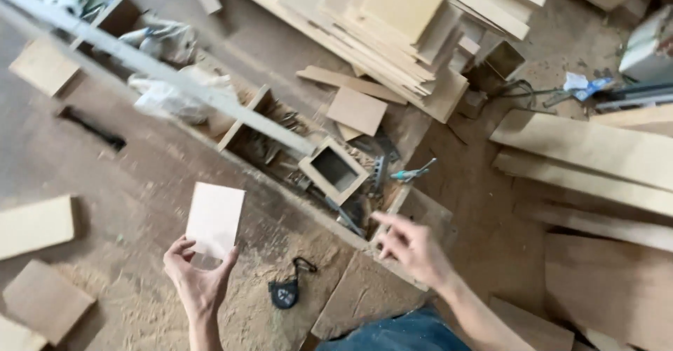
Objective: Measuring and cutting small wooden boards using a table saw and a tape measure.
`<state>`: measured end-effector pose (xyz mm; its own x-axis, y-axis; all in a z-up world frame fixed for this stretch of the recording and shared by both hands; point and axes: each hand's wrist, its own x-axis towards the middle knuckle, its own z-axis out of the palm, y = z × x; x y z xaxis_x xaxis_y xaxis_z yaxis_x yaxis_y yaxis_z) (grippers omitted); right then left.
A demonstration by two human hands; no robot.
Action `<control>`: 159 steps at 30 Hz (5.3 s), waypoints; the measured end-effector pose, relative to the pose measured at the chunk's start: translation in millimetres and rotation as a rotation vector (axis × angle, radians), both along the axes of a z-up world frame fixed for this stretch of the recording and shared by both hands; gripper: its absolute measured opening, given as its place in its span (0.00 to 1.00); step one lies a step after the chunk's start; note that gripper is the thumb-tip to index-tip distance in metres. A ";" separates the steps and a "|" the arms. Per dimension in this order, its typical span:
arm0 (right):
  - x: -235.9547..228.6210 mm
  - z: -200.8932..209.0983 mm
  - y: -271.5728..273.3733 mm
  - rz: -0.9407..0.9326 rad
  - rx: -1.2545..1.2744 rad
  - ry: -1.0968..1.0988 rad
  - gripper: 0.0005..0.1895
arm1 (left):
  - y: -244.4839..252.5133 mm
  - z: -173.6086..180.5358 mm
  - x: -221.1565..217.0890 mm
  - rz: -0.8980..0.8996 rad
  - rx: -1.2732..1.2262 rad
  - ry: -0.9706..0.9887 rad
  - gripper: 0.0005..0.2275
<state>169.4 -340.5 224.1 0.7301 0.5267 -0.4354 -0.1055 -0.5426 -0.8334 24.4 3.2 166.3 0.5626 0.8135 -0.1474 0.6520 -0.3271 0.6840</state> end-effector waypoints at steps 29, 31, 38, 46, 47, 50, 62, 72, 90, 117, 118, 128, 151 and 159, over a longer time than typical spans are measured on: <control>496.4 -14.7 -1.0 0.151 0.079 -0.549 0.20 | -282.4 69.4 430.2 0.004 -0.206 -0.443 0.40; 490.6 -3.7 -3.0 0.125 0.098 -0.549 0.20 | -284.3 66.9 433.1 0.036 -0.219 -0.468 0.40; 475.7 11.4 -5.0 0.085 0.091 -0.537 0.18 | -280.9 54.4 433.8 0.065 -0.156 -0.485 0.35; 453.6 28.3 -6.3 0.051 0.133 -0.565 0.22 | -288.6 72.5 420.0 0.033 -0.172 -0.504 0.37; 432.6 50.5 -8.9 0.043 0.220 -0.600 0.22 | -289.0 77.7 412.7 0.027 -0.148 -0.502 0.36; 399.1 47.1 -18.6 0.049 0.600 -0.573 0.19 | -295.4 52.5 379.8 0.109 -0.316 -0.860 0.24; 60.9 -115.3 -63.7 0.263 0.304 0.355 0.26 | -340.5 -46.5 13.8 0.736 -0.480 -0.562 0.15; -75.9 -28.8 -33.4 0.203 0.146 0.160 0.27 | -185.8 -72.7 -99.7 0.594 -0.402 -0.474 0.11; -94.2 -8.1 -105.8 -0.268 -0.120 0.138 0.32 | -62.1 -182.2 14.1 0.258 0.042 -0.008 0.16; -51.5 -99.0 -13.4 0.045 -0.420 -0.456 0.55 | -58.3 -145.2 -23.7 0.104 0.335 -0.169 0.29; -50.7 -99.0 -11.5 0.032 -0.429 -0.394 0.55 | -57.4 -142.8 -22.7 0.108 0.331 -0.162 0.28; -45.4 -106.7 -15.2 0.069 -0.390 -0.337 0.53 | -57.7 -150.7 -19.2 0.146 0.334 -0.112 0.28; -50.6 -106.0 -23.0 0.087 -0.305 -0.468 0.54 | -49.4 -149.5 -22.9 0.215 0.040 -0.266 0.31; -48.6 -101.2 -23.6 0.080 -0.312 -0.476 0.54 | -45.0 -107.3 -10.2 0.218 -0.131 -0.174 0.42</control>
